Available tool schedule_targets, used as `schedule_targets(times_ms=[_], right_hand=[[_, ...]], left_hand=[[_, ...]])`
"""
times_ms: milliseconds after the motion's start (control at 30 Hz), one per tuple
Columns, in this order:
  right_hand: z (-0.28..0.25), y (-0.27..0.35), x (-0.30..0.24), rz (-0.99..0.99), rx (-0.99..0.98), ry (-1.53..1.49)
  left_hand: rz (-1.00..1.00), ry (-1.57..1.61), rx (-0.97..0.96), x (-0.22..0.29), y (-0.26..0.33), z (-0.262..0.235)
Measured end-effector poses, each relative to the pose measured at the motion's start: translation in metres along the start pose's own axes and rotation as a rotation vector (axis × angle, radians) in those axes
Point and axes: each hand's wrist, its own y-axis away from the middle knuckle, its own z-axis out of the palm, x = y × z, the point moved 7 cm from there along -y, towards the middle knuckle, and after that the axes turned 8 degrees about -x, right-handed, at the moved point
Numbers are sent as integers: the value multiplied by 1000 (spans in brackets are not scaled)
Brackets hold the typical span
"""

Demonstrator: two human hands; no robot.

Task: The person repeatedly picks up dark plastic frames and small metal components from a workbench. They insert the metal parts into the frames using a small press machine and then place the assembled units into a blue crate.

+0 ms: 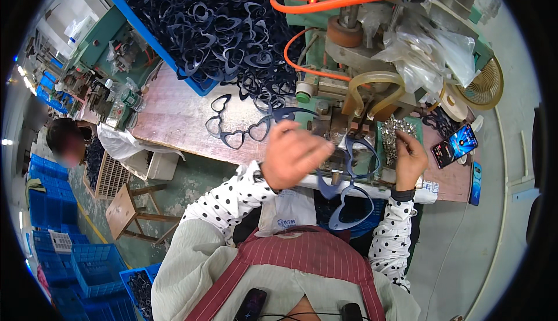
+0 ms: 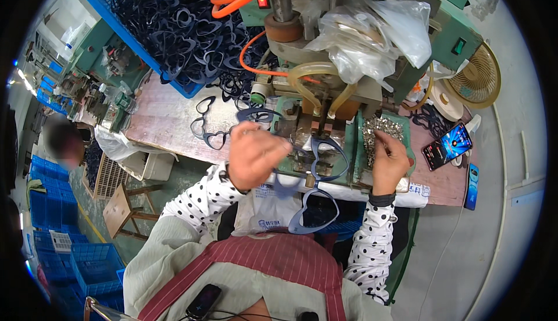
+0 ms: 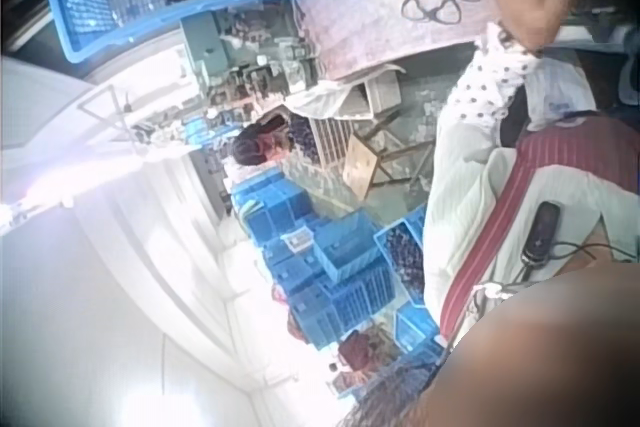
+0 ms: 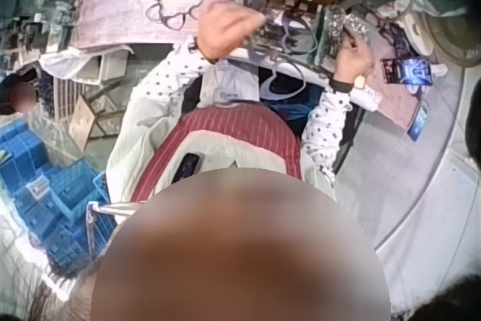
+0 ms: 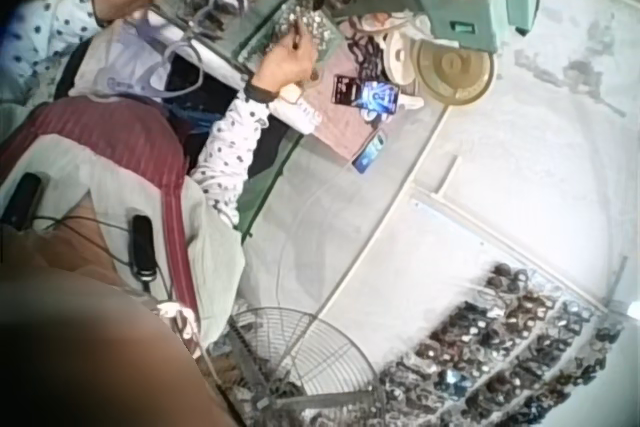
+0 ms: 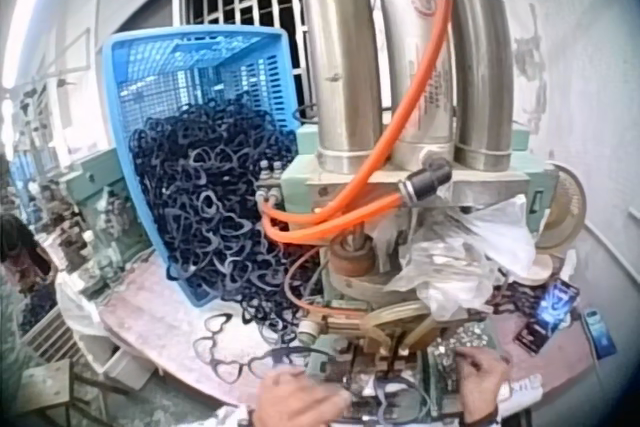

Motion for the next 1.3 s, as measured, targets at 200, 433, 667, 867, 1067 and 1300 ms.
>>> schedule_targets(times_ms=[200,433,667,867,1067,1300], right_hand=[[20,9,-69,47,-184,-340],[38,19,-96,140,-335,-497],[41,12,-103,138,-344,-434],[53,9,-105,142,-301,-593],[23,-8,-64,54,-141,-355],[-26,1,56,201,-137,191]], left_hand=[[170,133,45,36,-26,12],[204,367,-33,41,-27,26],[241,405,-19,43,-19,27],[420,464,23,54,-13,12],[425,587,-145,47,-25,37],[413,617,-118,44,-23,44]])
